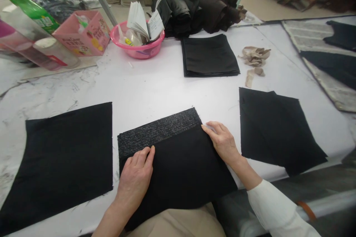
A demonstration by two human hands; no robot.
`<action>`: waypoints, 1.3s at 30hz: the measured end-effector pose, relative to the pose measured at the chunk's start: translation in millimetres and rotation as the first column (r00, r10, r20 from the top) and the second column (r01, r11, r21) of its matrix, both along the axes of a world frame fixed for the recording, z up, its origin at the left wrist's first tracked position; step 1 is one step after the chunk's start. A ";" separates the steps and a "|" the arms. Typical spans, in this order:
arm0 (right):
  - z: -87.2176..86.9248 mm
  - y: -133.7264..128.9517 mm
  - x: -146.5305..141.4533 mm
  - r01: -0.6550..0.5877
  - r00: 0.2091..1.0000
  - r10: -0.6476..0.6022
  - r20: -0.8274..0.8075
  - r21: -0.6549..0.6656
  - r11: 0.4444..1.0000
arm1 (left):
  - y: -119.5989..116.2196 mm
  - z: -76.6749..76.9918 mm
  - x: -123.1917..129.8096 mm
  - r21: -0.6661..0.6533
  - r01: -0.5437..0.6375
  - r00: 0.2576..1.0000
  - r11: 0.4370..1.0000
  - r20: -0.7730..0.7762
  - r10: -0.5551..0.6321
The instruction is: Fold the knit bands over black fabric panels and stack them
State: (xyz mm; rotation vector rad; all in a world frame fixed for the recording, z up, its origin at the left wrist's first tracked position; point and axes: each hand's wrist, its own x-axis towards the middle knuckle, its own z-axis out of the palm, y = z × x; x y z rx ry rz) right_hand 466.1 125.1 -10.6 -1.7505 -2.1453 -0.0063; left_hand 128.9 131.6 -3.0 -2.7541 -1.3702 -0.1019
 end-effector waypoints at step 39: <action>82.7 21.3 -70.1 -0.558 0.824 0.474 -0.310 -0.297 0.775 | -7.8 50.0 -6.6 -0.026 -0.019 0.927 0.999 0.374 0.027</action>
